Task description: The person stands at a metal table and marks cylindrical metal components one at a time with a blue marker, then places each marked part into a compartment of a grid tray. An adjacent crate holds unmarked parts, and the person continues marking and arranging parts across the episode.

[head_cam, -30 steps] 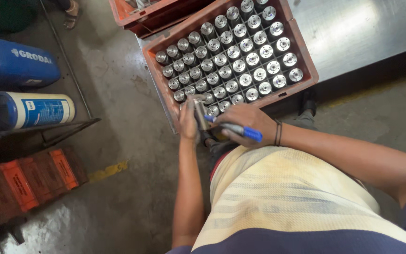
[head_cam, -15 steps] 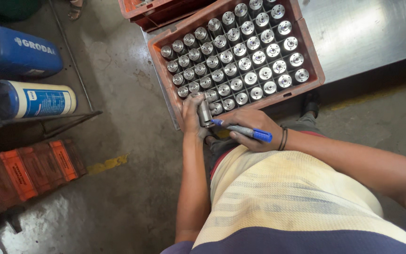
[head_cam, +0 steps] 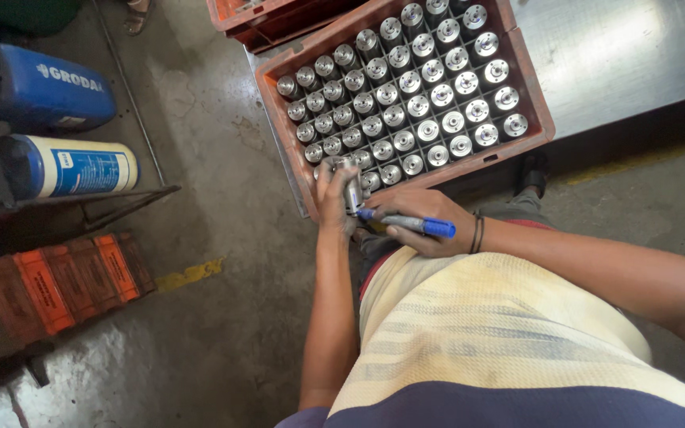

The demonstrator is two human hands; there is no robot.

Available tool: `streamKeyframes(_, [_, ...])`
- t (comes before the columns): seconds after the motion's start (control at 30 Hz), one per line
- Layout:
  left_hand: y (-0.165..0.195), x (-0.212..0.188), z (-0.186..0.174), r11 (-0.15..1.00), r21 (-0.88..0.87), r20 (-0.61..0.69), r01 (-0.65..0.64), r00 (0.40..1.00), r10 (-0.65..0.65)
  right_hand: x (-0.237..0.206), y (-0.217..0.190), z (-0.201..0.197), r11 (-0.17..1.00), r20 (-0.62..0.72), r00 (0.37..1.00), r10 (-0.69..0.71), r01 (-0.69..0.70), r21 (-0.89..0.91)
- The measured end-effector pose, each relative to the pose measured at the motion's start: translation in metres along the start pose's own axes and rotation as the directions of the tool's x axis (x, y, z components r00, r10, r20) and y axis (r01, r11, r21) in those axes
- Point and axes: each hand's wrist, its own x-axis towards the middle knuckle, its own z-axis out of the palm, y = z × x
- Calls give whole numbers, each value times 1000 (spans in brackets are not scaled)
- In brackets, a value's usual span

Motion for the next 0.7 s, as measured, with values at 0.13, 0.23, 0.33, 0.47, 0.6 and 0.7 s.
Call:
streamKeyframes(0.13, [14, -8, -1, 1000, -29, 13, -12, 1000, 12, 2, 2, -5, 994, -131, 986, 107, -111, -24])
streamKeyframes(0.23, [34, -20, -8, 571, 806, -27, -154, 955, 296, -1, 5, -9, 979, -105, 977, 185, -192, -61])
streamKeyframes(0.33, [52, -25, -17, 57, 998, 20, -34, 971, 237, -6, 7, -13, 975, -105, 973, 206, -213, -61])
streamKeyframes(0.47, [56, -12, -16, 42, 999, 24, -32, 983, 182, -9, 9, -16, 977, -150, 968, 201, -208, -37])
streamKeyframes(0.6, [56, 28, -8, -90, 996, 23, 15, 916, 402, -9, 9, -16, 981, -150, 971, 185, -193, -38])
streamKeyframes(0.7, [67, 52, -10, -188, 981, 15, 55, 935, 355, -10, 7, -17, 983, -163, 972, 170, -179, -42])
